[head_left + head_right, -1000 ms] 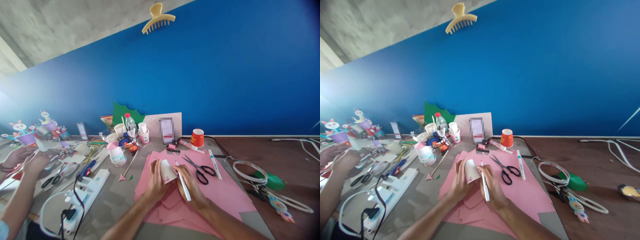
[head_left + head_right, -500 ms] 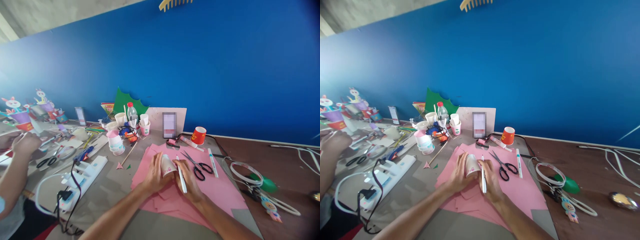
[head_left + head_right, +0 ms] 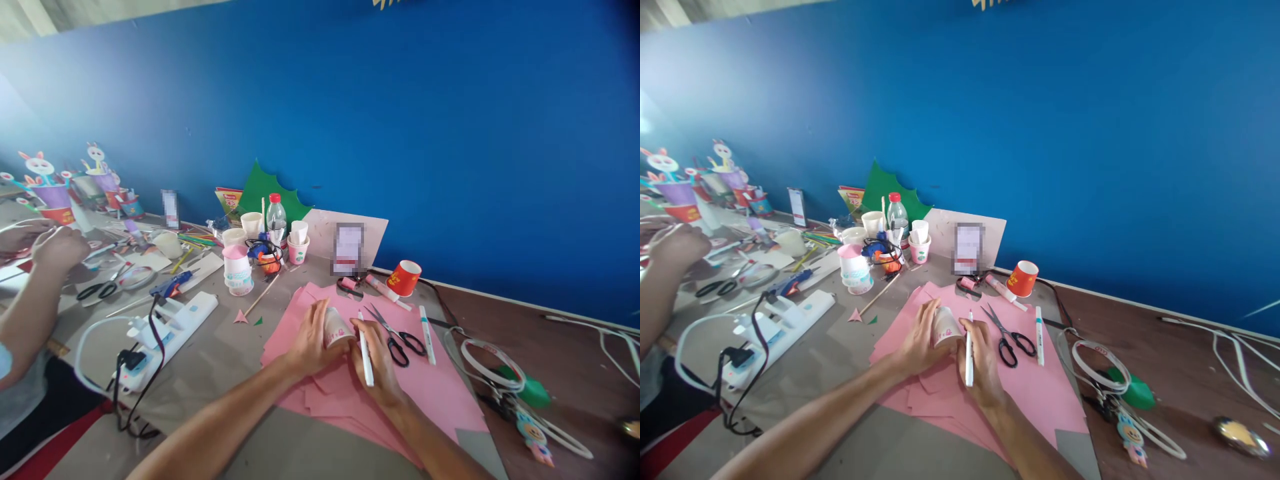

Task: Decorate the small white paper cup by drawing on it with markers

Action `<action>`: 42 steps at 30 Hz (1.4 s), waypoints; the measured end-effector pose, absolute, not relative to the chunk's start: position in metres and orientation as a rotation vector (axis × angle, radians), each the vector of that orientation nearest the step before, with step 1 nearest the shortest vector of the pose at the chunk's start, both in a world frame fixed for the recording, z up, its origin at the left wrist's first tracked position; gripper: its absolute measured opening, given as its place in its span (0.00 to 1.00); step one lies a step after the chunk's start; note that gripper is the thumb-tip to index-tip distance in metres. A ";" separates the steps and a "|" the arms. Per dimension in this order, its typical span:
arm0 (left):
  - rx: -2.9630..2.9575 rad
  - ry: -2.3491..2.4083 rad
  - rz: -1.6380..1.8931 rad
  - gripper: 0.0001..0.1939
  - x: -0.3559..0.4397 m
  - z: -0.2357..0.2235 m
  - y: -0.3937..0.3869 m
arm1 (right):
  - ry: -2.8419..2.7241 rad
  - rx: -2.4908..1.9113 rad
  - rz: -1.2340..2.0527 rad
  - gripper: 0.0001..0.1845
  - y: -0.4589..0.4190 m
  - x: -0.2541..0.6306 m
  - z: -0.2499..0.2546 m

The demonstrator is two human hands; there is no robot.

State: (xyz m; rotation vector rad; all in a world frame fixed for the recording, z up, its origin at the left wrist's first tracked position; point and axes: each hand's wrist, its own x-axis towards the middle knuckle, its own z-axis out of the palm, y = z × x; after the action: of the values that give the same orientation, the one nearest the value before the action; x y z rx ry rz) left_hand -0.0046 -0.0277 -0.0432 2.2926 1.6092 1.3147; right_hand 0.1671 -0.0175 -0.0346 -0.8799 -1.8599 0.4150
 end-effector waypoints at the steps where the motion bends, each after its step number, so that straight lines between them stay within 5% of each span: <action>1: 2.277 1.608 1.309 0.44 -0.004 -0.043 -0.027 | -1.854 -0.881 0.407 0.19 -0.017 0.167 -0.035; 25: 1.903 1.547 1.161 0.50 -0.004 -0.023 -0.030 | -1.895 -0.857 0.446 0.20 -0.017 0.169 -0.034; 42: 2.320 1.424 1.180 0.49 -0.008 -0.027 -0.036 | -1.818 -0.863 0.361 0.20 -0.019 0.174 -0.027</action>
State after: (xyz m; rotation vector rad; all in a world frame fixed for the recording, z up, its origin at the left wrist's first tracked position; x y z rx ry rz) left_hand -0.0079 -0.0361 -0.0272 2.3202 1.4236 1.1802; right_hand 0.1736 -0.0185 -0.0265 -0.8626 -1.8176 0.3612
